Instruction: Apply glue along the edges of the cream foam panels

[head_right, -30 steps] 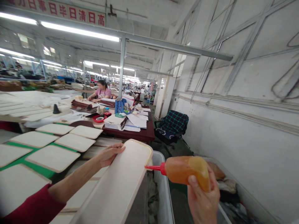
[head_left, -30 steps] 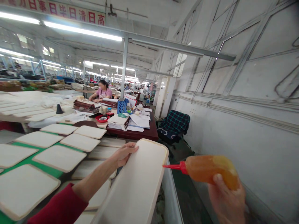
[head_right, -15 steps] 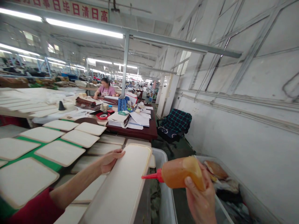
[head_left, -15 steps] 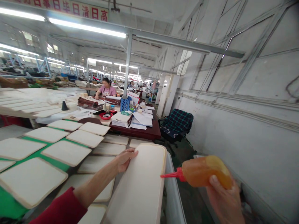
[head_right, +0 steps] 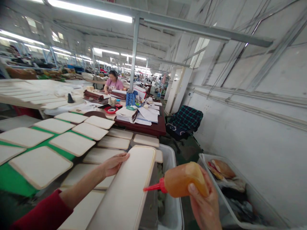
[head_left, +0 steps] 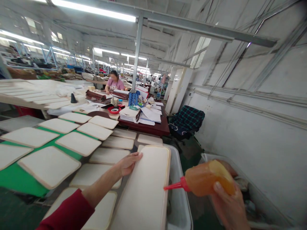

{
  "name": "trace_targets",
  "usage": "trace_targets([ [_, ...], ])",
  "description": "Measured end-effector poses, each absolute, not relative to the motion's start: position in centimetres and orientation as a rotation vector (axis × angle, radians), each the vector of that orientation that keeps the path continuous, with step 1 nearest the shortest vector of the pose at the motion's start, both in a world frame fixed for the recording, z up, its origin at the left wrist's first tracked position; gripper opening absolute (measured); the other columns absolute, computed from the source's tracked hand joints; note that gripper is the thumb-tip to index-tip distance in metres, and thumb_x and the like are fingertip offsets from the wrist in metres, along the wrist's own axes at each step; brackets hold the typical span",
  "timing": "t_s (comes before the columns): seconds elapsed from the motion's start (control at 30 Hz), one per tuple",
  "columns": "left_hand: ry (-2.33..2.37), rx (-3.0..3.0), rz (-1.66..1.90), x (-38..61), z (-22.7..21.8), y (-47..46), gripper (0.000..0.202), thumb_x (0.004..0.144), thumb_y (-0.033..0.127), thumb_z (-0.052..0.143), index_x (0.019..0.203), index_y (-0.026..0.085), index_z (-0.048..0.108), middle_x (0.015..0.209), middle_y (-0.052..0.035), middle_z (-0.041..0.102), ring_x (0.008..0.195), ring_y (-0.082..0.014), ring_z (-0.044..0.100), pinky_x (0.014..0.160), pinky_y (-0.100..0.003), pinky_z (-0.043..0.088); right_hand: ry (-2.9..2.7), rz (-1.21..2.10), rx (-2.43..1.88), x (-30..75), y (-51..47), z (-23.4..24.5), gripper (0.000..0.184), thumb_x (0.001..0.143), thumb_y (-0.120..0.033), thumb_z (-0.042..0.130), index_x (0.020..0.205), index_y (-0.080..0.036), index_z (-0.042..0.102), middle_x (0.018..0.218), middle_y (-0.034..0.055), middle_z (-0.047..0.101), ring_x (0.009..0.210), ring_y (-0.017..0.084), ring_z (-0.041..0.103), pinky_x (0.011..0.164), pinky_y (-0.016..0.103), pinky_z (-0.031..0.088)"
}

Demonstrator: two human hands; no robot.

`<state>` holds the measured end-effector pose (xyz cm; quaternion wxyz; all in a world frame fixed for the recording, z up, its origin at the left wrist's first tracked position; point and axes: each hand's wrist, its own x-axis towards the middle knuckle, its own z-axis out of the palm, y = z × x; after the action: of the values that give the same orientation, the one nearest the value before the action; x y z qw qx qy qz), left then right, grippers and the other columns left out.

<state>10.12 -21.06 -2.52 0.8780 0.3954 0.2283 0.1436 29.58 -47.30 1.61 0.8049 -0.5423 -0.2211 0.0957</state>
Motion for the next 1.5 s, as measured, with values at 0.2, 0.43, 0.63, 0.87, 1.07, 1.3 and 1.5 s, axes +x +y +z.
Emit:
trace_targets([
  [0.2, 0.442, 0.812, 0.34, 9.3, -3.9, -21.5, 0.042, 0.054, 0.026, 0.089, 0.086, 0.013, 0.064, 0.08, -0.0072, 0.074, 0.067, -0.0181, 0.069, 0.07, -0.028, 0.053, -0.414, 0.322, -1.146, 28.7, -47.6, 0.6, 0.064, 0.047, -0.03, 0.087, 0.107, -0.023, 0.064, 0.101, 0.0083, 0.067, 0.081, 0.022, 0.063, 0.07, 0.03, 0.055],
  [0.43, 0.471, 0.786, 0.36, 8.6, -5.3, -21.5, 0.045, 0.054, 0.022, 0.089, 0.088, 0.016, 0.06, 0.082, -0.0043, 0.074, 0.068, -0.0166, 0.069, 0.069, -0.026, 0.053, -0.396, 0.386, -1.164, 27.5, -48.1, -0.1, 0.057, 0.056, -0.032, 0.086, 0.109, -0.026, 0.064, 0.095, 0.0046, 0.068, 0.079, 0.017, 0.063, 0.071, 0.024, 0.053],
  [0.63, 0.47, 0.768, 0.371, 8.3, -6.3, -21.2, 0.046, 0.059, 0.023, 0.087, 0.095, 0.017, 0.058, 0.086, -0.0034, 0.073, 0.073, -0.0158, 0.069, 0.072, -0.026, 0.052, -0.395, 0.42, -1.181, 27.6, -48.7, -1.3, 0.059, 0.059, -0.034, 0.084, 0.113, -0.026, 0.062, 0.103, 0.0066, 0.067, 0.088, 0.021, 0.064, 0.074, 0.028, 0.054],
  [0.87, 0.492, 0.812, 0.347, 8.0, -7.1, -21.2, 0.049, 0.062, 0.028, 0.085, 0.101, 0.017, 0.058, 0.091, -0.0055, 0.073, 0.075, -0.016, 0.069, 0.074, -0.027, 0.052, -0.459, 0.482, -1.222, 26.1, -49.1, -0.4, 0.061, 0.062, -0.04, 0.081, 0.118, -0.027, 0.06, 0.103, 0.007, 0.066, 0.083, 0.02, 0.063, 0.067, 0.023, 0.052],
  [1.07, 0.519, 0.807, 0.372, 8.0, -7.6, -22.0, 0.054, 0.063, 0.035, 0.083, 0.108, 0.02, 0.056, 0.094, -0.006, 0.072, 0.076, -0.0186, 0.068, 0.069, -0.029, 0.053, -0.461, 0.529, -1.279, 26.2, -49.8, -1.2, 0.067, 0.059, -0.041, 0.082, 0.12, -0.027, 0.058, 0.111, 0.0106, 0.063, 0.09, 0.029, 0.064, 0.066, 0.034, 0.056],
  [1.3, 0.664, 0.877, 0.424, 8.2, -8.1, -22.3, 0.048, 0.067, 0.037, 0.079, 0.106, 0.015, 0.062, 0.089, -0.0068, 0.072, 0.068, -0.0163, 0.065, 0.061, -0.024, 0.049, -0.431, 0.558, -1.246, 27.4, -50.2, -3.3, 0.066, 0.058, -0.036, 0.083, 0.12, -0.026, 0.059, 0.11, 0.0113, 0.064, 0.094, 0.03, 0.063, 0.079, 0.04, 0.055],
  [1.5, 0.713, 0.941, 0.384, 8.3, -8.6, -21.9, 0.048, 0.068, 0.04, 0.077, 0.106, 0.013, 0.065, 0.086, -0.0065, 0.072, 0.067, -0.0164, 0.063, 0.059, -0.025, 0.047, -0.382, 0.555, -1.239, 27.1, -50.1, -3.5, 0.065, 0.057, -0.034, 0.084, 0.117, -0.027, 0.06, 0.107, 0.0079, 0.065, 0.095, 0.027, 0.063, 0.081, 0.036, 0.053],
])
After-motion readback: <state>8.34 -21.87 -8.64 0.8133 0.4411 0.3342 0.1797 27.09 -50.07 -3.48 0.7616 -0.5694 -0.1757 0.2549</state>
